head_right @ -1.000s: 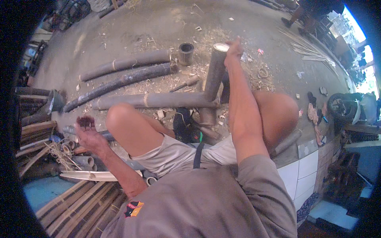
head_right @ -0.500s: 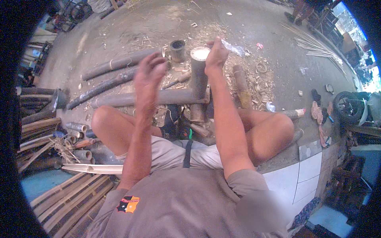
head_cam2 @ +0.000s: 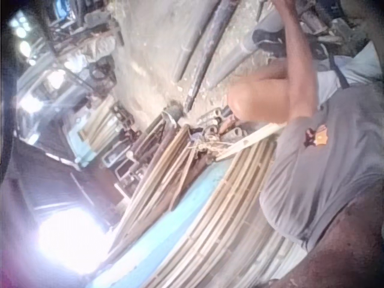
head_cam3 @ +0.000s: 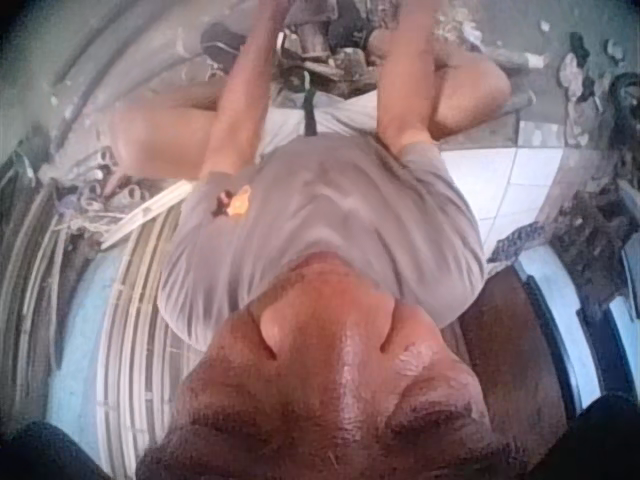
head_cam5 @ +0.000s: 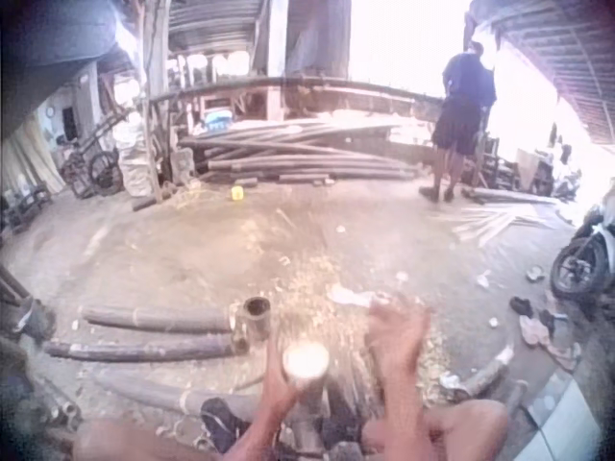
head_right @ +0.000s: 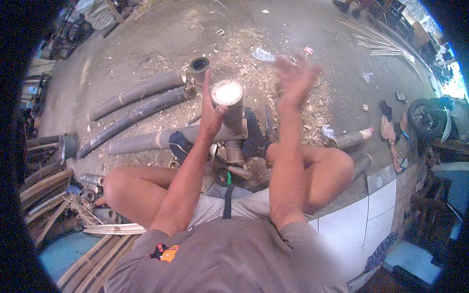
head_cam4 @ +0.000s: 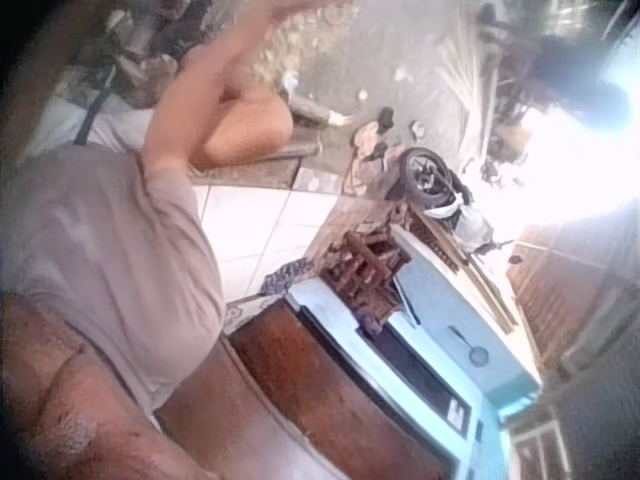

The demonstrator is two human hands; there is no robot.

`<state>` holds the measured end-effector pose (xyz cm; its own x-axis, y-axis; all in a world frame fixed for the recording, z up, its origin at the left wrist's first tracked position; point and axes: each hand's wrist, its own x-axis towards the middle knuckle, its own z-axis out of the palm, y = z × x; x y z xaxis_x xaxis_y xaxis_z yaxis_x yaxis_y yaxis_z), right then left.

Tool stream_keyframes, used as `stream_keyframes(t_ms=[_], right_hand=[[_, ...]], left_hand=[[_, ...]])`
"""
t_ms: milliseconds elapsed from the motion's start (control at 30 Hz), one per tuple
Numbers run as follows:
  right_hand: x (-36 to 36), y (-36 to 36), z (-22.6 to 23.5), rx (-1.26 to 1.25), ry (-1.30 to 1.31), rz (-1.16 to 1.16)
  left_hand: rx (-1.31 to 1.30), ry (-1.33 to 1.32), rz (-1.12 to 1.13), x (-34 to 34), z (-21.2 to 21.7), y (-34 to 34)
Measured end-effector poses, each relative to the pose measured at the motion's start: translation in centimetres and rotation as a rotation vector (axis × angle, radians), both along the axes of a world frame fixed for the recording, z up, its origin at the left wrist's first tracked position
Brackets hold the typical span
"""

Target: The person sits on the ground and uses a wooden mallet and a chisel-like tool to shape the end of a bamboo pole. They repeatedly strike the tool to carve and smooth the bamboo, then inspect the finished end.

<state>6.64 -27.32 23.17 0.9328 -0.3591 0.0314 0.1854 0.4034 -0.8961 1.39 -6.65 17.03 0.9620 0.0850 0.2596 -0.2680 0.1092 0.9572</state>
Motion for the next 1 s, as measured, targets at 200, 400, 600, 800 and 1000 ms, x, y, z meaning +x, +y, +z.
stream_keyframes(t_ms=[200,400,600,800,1000], right_hand=[[1.3,7.2,-4.9,-0.432,-0.075,0.269],[-1.2,9.6,-1.4,-0.15,0.003,0.774],[-2.5,5.5,-3.1,-0.073,-0.006,0.351],[-3.4,10.5,-0.7,-0.555,-0.179,0.317],[-5.7,2.4,3.2,-0.311,-0.271,0.233]], left_hand=[[-0.155,0.001,0.157,0.1,-1.4,-0.7],[-0.227,-0.032,0.173,1.0,-0.8,-0.4],[0.039,0.096,-0.077,0.6,-0.2,-3.0],[-0.286,0.012,0.079,0.1,-1.5,-1.4],[0.125,-0.03,-0.235,-1.3,7.7,-4.2]])
